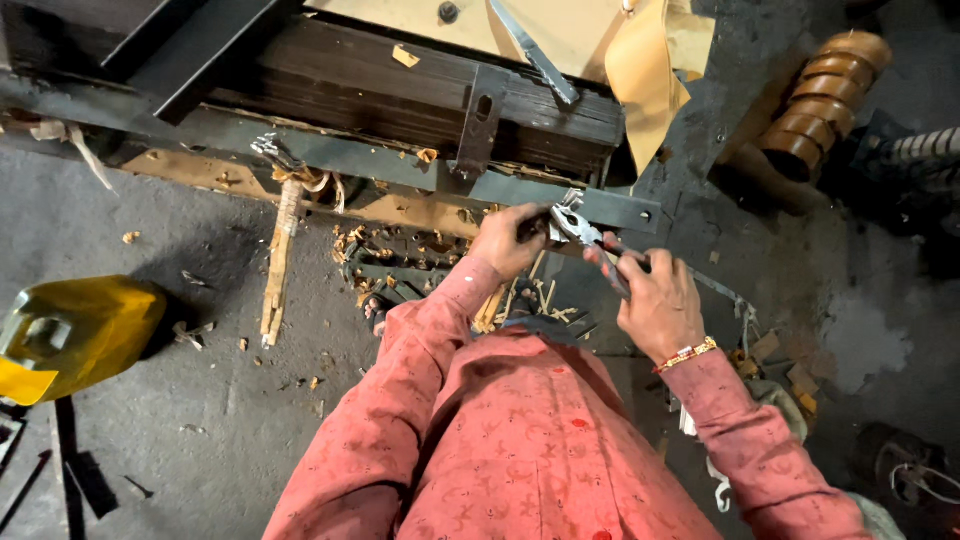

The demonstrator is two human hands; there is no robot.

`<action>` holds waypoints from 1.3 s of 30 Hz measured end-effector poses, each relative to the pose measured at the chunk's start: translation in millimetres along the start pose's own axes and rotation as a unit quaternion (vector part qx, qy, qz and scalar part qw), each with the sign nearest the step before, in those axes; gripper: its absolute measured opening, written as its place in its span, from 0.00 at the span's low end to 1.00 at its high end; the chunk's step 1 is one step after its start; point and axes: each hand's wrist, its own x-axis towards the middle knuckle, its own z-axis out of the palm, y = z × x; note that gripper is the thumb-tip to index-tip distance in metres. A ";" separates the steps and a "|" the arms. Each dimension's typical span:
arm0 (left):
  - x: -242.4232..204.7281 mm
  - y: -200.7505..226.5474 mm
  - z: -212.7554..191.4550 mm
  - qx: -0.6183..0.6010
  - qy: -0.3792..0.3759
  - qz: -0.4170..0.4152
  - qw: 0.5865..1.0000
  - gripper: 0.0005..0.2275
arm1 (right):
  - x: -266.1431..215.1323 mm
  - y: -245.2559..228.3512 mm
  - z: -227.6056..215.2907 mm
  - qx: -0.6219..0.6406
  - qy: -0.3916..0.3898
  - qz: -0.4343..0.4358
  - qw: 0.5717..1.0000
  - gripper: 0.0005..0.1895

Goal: The person uses pliers to strip insulation from wires and manipulate metal components on an industrial transformer core. They also handle heavy metal blocks and clear debris from the workspace.

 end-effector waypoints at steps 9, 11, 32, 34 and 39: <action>4.4 -15.0 6.5 -0.020 0.019 -0.022 0.999 0.18 | 6.1 21.0 -2.3 -0.057 0.008 -0.103 0.993 0.21; 2.2 -16.0 5.6 -0.013 0.017 -0.042 0.999 0.17 | 11.3 28.1 -4.7 -0.082 0.042 -0.155 0.984 0.21; -5.9 -11.1 6.1 -0.009 -0.002 -0.073 0.997 0.19 | 35.9 33.4 -39.8 -0.146 0.010 -0.180 0.973 0.19; -9.5 -9.8 7.8 -0.043 0.006 -0.068 0.997 0.17 | 23.0 34.4 -32.5 -0.102 -0.012 -0.135 0.986 0.24; -11.3 -7.0 5.4 -0.056 0.013 -0.043 0.997 0.17 | -13.6 57.0 1.8 0.274 -0.102 0.046 0.955 0.18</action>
